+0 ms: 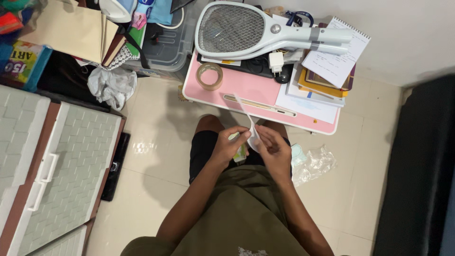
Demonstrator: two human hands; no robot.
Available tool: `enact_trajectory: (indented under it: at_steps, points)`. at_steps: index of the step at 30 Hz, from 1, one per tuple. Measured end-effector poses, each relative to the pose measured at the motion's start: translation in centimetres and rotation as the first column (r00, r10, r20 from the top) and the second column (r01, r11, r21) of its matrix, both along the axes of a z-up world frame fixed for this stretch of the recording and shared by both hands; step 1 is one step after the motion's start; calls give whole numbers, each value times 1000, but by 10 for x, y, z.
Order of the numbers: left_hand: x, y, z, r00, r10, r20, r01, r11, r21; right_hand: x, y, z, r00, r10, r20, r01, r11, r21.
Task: The person sorts and organizes various items including cables, a power adapter, a book, and toy guns on a small desk and on the floor.
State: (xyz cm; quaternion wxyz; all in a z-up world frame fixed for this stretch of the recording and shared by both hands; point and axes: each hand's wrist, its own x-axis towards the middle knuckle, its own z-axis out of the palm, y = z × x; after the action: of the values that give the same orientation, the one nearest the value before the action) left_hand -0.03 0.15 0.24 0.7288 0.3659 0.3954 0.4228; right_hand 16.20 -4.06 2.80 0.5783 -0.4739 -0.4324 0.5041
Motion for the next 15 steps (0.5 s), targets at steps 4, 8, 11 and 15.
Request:
enact_trajectory:
  at_steps: [4, 8, 11, 15]
  points:
    - [-11, 4, 4, 997, 46, -68, -45, 999, 22, 24, 2, -11, 958, -151, 242, 191, 970, -150]
    - [-36, 15, 4, 866, 275, -418, -151, 940, 304, 57, 5, -7, 911, -329, 249, 360, 929, -87]
    - [-57, 25, 3, 803, 388, -452, -245, 907, 343, 73, 3, -6, 900, -398, 175, 416, 906, -80]
    - [-75, 33, 2, 802, 456, -386, -272, 854, 444, 81, 1, -14, 890, -454, 43, 456, 889, -46]
